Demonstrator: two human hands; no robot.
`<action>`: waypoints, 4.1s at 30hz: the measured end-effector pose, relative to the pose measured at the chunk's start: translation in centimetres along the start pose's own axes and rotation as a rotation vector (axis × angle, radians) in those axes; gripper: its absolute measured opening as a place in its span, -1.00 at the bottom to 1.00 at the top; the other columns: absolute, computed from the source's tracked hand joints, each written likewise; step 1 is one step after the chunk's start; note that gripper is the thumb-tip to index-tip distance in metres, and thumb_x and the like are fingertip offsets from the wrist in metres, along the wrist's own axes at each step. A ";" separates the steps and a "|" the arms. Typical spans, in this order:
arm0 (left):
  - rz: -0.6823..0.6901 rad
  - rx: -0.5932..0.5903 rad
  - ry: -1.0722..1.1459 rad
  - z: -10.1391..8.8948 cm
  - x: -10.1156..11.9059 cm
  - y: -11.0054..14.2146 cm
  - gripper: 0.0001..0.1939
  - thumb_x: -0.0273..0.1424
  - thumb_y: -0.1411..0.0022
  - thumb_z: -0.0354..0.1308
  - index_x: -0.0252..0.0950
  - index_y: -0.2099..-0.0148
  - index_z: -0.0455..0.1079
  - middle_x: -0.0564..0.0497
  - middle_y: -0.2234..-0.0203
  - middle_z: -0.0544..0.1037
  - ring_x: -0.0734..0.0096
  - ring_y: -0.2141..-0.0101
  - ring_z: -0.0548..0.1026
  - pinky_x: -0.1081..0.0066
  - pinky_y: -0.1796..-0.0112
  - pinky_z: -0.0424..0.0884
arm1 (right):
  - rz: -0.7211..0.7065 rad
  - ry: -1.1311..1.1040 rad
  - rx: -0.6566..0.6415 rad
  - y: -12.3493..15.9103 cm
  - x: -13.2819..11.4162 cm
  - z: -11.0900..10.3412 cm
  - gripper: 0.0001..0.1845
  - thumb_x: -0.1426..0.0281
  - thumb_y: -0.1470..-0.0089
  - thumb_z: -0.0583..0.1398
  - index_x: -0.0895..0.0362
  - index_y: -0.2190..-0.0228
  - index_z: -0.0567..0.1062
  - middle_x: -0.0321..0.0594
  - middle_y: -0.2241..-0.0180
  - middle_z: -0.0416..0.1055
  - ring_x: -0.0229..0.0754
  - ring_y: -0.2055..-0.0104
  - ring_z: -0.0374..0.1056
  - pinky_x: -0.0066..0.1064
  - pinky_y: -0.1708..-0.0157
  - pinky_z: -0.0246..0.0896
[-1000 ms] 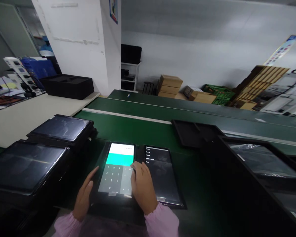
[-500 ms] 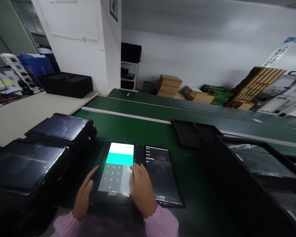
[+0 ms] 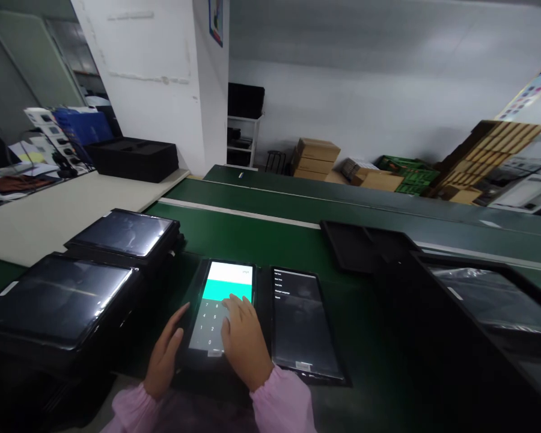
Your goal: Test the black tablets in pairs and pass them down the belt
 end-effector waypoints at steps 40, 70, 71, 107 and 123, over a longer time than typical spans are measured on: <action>-0.046 -0.008 0.055 -0.2 -0.2 -0.4 -0.46 -0.05 -0.34 -0.04 -0.14 -0.25 0.30 -0.01 -0.26 0.31 0.10 -0.26 0.21 0.07 -0.30 0.03 | 0.106 0.049 0.084 -0.5 5.5 -2.3 -0.64 0.52 -0.23 -0.03 0.17 -0.03 0.34 -0.03 -0.03 0.41 -0.06 -0.14 0.29 0.04 -0.23 0.12; 0.396 -0.190 -0.434 4.0 6.1 -10.6 -0.68 -0.32 -0.32 -0.02 -0.21 -0.05 0.41 -0.11 -0.02 0.51 0.16 -0.13 0.37 0.06 -0.19 0.24 | 0.960 -0.883 0.548 9.1 25.3 -8.1 -0.48 -0.01 0.13 0.26 0.03 0.18 0.56 -0.26 0.04 0.51 0.01 -0.13 0.33 -0.25 -0.11 0.26; 0.426 -0.208 -0.479 4.2 6.4 -10.6 -0.69 -0.35 -0.31 -0.02 -0.20 -0.03 0.43 -0.09 -0.01 0.52 0.16 -0.14 0.36 0.06 -0.19 0.24 | 0.970 -0.875 0.529 9.2 25.3 -8.1 -0.49 0.00 0.14 0.27 0.03 0.18 0.56 -0.27 0.05 0.52 0.01 -0.12 0.33 -0.25 -0.09 0.28; 0.004 -0.199 0.146 4.1 0.7 -10.5 -0.45 -0.29 -0.28 0.06 -0.20 -0.30 0.20 -0.08 -0.29 0.26 0.24 -0.29 0.18 0.16 -0.30 0.03 | 1.129 -0.679 0.323 10.2 23.6 -9.2 -0.22 -0.01 0.18 0.35 0.08 -0.05 0.47 -0.17 0.08 0.52 0.02 0.08 0.45 -0.30 0.16 0.41; 0.190 -0.046 -0.530 4.2 6.1 -11.8 -0.53 -0.19 -0.35 -0.06 -0.24 -0.22 0.25 -0.12 -0.06 0.50 0.16 -0.04 0.49 0.15 -0.10 0.33 | 1.085 -0.594 0.299 9.7 23.9 -9.3 -0.29 -0.05 0.14 0.29 0.05 -0.01 0.51 -0.17 0.05 0.50 0.06 0.06 0.41 -0.23 0.08 0.33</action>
Point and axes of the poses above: each hand's wrist, its own y-axis away from the middle knuckle, its own z-axis out of the palm, x = y × z, the point moved 7 cm from there along -y, towards the middle knuckle
